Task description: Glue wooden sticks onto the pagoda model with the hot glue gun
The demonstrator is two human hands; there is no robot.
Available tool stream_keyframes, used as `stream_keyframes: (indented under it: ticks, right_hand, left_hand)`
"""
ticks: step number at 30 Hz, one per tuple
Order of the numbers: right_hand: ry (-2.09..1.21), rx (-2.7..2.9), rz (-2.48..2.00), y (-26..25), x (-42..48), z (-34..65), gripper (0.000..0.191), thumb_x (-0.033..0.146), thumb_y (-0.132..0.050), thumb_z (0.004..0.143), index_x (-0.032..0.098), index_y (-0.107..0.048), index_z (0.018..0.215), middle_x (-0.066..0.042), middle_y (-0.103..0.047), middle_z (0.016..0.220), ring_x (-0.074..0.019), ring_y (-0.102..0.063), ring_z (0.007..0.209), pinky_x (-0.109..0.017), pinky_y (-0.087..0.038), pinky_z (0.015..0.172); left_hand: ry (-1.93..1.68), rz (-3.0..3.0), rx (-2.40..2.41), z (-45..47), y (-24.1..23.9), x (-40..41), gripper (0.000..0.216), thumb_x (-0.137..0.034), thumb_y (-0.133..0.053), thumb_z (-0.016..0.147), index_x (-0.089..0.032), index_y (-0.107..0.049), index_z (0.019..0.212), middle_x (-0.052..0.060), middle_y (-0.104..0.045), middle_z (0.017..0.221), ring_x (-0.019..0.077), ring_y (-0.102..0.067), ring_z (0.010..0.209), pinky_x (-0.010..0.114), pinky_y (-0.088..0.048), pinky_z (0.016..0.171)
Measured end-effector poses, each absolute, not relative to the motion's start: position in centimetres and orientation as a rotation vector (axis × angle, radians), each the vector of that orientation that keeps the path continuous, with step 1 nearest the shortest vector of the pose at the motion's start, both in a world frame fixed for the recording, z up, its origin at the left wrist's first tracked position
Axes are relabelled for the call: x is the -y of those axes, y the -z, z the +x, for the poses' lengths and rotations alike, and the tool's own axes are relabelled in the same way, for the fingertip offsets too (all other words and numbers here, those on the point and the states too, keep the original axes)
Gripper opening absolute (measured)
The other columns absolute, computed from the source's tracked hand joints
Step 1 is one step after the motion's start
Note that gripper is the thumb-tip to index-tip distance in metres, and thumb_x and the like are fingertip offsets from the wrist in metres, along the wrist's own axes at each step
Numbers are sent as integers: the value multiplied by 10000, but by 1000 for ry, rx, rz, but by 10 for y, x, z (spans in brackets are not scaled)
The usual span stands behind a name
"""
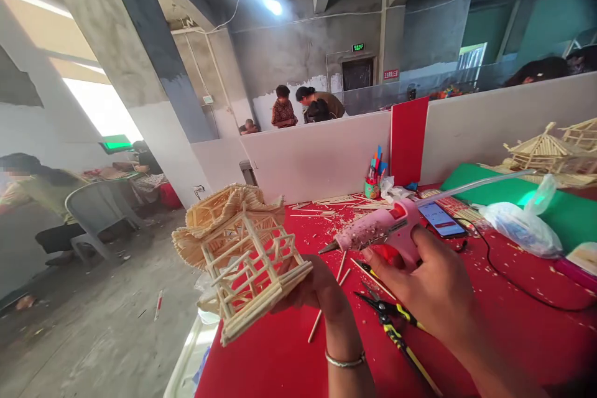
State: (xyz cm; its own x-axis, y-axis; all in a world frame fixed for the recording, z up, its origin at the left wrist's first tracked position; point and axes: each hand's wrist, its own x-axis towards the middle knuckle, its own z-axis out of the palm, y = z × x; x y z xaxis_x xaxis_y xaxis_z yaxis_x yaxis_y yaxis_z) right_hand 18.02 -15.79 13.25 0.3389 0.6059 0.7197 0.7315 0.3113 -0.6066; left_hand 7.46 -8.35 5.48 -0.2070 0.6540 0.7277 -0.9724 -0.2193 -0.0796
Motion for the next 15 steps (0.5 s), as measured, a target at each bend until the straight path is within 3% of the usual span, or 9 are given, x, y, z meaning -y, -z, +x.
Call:
stream_keyframes:
  ticks: [3,8,15]
  right_hand:
    - [365,1417,-1367,-129,145,170,228,435,-637,780,220,-565,807,35,-553,554,-100,-467,423,-240,-391,431]
    - [765,1489,-1410,-119,132,154,293,358,-610,805,191,-582,1043,-72,-681,893,-175,-630,697,-277,-438,557]
    - [866,1499,-1466,-116,126,146,300,348,-620,788,168,-589,1026,-79,-687,931,-164,-614,647,-278,-394,511]
  left_hand:
    - [-1718,555,705,75,-52,80,337,-262,-401,879,-154,-421,561,-147,-289,390,-7,-210,223,45,48,252]
    - [-1847,281,568,76,-39,77,311,-294,-455,862,-164,-411,583,-152,-303,410,-11,-239,242,22,-7,246]
    - [-1503,164,1112,69,-34,73,316,-246,-327,852,-176,-318,545,-157,-126,374,-4,-127,202,41,6,264]
